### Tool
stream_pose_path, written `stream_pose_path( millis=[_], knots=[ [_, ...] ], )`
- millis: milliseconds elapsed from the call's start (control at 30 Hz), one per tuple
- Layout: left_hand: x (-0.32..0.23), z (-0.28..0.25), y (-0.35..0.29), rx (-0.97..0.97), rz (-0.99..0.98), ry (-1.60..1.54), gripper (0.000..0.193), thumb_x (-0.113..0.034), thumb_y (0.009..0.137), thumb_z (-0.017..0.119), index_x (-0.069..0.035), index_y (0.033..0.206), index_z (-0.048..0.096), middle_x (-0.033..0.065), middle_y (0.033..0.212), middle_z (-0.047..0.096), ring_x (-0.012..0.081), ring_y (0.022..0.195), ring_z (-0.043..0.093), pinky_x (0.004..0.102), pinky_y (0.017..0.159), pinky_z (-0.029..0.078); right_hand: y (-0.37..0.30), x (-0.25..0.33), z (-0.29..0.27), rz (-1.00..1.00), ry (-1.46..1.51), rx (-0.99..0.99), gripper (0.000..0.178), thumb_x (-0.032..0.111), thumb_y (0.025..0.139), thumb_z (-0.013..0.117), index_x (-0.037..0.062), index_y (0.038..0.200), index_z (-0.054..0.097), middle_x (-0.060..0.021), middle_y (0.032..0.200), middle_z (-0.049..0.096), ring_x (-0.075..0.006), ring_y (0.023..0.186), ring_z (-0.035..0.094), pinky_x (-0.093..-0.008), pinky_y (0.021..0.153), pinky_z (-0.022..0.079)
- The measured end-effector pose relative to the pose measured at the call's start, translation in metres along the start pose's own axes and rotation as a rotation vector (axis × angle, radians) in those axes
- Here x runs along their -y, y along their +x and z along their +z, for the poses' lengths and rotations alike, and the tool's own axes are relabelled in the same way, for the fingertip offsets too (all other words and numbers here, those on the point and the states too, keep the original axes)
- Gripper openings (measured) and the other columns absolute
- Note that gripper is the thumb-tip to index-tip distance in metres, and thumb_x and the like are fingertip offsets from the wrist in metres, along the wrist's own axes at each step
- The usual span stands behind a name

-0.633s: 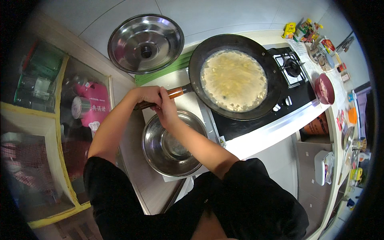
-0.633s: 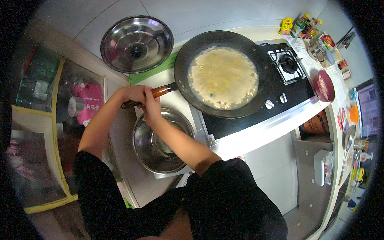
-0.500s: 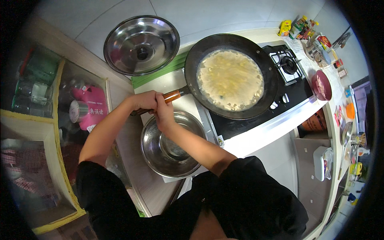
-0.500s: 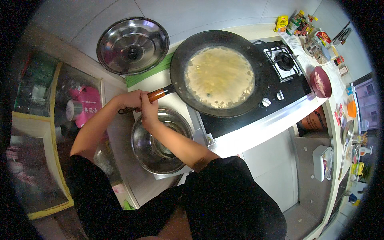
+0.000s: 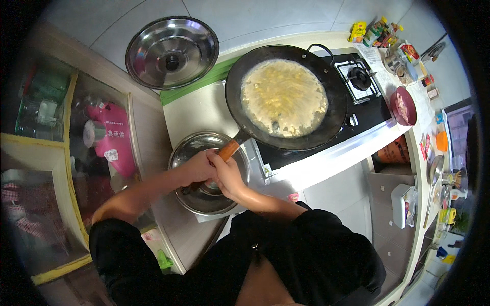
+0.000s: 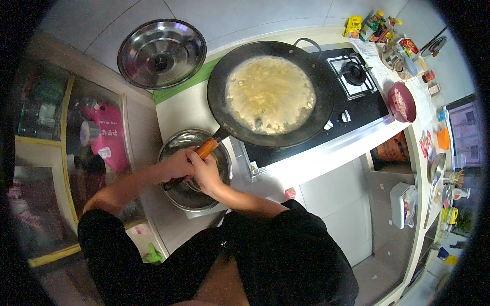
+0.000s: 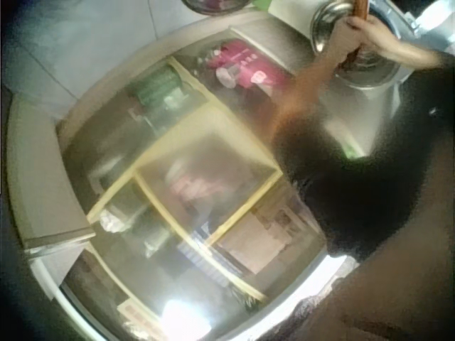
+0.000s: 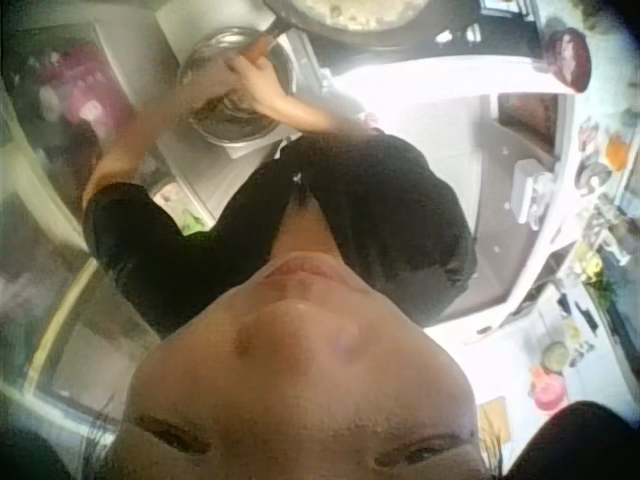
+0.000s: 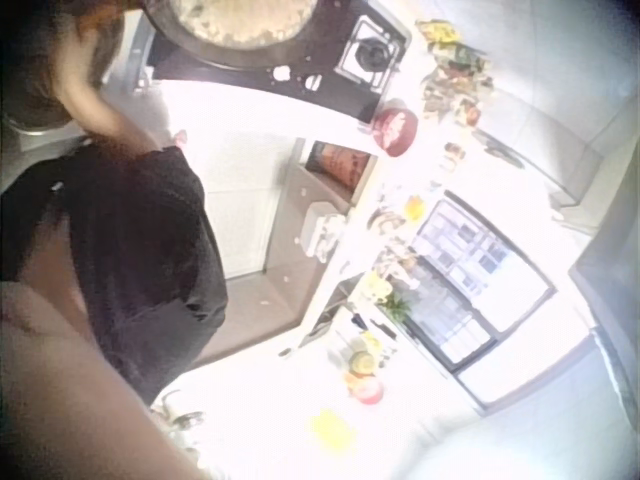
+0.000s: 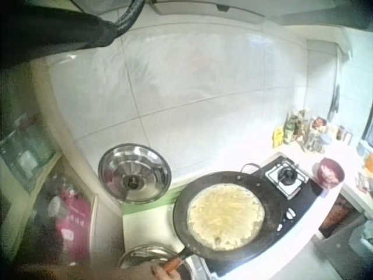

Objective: The person washes a metal bowl with a sponge and rinses it under the tap, then dries it with a cloth. They transfer boiling noodles from a wok into the bowl. Next, they open a package of pickled vegetables and add the contents to the wok, stirring them with a spatula. Finally, they rinse the bowl again and place it on the counter.

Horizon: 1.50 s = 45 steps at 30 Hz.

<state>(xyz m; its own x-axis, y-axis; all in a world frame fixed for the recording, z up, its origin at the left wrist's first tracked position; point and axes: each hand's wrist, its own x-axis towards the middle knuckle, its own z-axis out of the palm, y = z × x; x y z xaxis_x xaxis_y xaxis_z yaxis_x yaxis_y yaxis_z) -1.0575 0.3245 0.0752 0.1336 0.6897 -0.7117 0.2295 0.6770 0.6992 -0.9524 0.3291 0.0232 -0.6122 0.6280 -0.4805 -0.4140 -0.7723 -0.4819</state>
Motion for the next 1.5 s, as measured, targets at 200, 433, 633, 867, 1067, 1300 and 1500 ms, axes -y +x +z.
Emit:
stream_pose_path(
  millis=[200,433,633,867,1067,1300,1500],
  knots=[
    [0.011,0.048,-0.005,-0.016,0.115,-0.036,0.021,-0.004,0.069,0.055,-0.003,0.089,0.049,0.0011,0.059,0.049,0.0080,0.043,0.046,0.0226,0.039,0.034,-0.034,0.007,-0.032,0.059,-0.011,0.029,0.017,0.018,0.083,0.052,0.0049,0.094,0.051,-0.0039,0.080,0.056,-0.0123,0.059,0.055,-0.0255,0.038,0.040],
    [0.039,0.091,0.003,-0.145,0.171,-0.076,0.016,-0.004,0.069,0.049,0.003,0.083,0.051,0.0047,0.054,0.051,0.0103,0.041,0.048,0.0251,0.037,0.038,-0.064,0.022,-0.051,0.138,-0.147,0.010,0.024,0.023,0.084,0.052,0.0041,0.098,0.050,-0.0030,0.072,0.056,-0.0124,0.054,0.053,-0.0254,0.038,0.038],
    [0.030,0.137,-0.001,-0.178,0.238,-0.072,0.024,-0.002,0.072,0.048,0.002,0.095,0.045,0.0019,0.058,0.048,0.0082,0.043,0.047,0.0236,0.039,0.037,-0.080,0.027,-0.089,0.119,-0.186,0.100,0.027,0.022,0.083,0.053,0.0015,0.100,0.051,-0.0053,0.071,0.056,-0.0134,0.051,0.054,-0.0257,0.036,0.040],
    [0.032,0.192,0.007,-0.377,0.376,-0.143,0.031,-0.002,0.066,0.048,0.003,0.096,0.050,0.0138,0.066,0.055,0.0192,0.059,0.057,0.0307,0.051,0.044,-0.097,0.043,-0.131,0.106,-0.377,0.120,0.027,0.021,0.081,0.055,0.0000,0.098,0.055,-0.0042,0.077,0.055,-0.0116,0.067,0.053,-0.0254,0.056,0.045],
    [0.020,0.235,0.008,-0.326,0.359,-0.237,0.038,-0.007,0.071,0.058,0.001,0.106,0.045,0.0062,0.081,0.053,0.0122,0.074,0.052,0.0267,0.064,0.042,-0.121,0.074,-0.155,0.152,-0.528,0.164,0.024,0.018,0.080,0.055,0.0009,0.097,0.058,-0.0020,0.081,0.055,-0.0098,0.074,0.051,-0.0243,0.068,0.042],
    [-0.001,0.282,0.015,-0.626,0.515,-0.230,0.040,-0.009,0.065,0.057,0.002,0.102,0.049,0.0134,0.084,0.058,0.0199,0.079,0.058,0.0295,0.068,0.045,-0.140,0.122,-0.163,0.251,-0.681,0.277,0.022,0.016,0.080,0.055,0.0000,0.095,0.057,-0.0027,0.082,0.056,-0.0097,0.076,0.052,-0.0238,0.069,0.041],
    [-0.028,0.306,0.001,-0.763,0.372,-0.328,0.047,-0.013,0.062,0.061,0.003,0.105,0.048,0.0165,0.089,0.058,0.0264,0.085,0.058,0.0329,0.072,0.046,-0.152,0.146,-0.157,0.296,-0.726,0.377,0.021,0.015,0.080,0.054,-0.0007,0.094,0.057,-0.0035,0.083,0.057,-0.0104,0.076,0.053,-0.0236,0.070,0.041]
  ],
)
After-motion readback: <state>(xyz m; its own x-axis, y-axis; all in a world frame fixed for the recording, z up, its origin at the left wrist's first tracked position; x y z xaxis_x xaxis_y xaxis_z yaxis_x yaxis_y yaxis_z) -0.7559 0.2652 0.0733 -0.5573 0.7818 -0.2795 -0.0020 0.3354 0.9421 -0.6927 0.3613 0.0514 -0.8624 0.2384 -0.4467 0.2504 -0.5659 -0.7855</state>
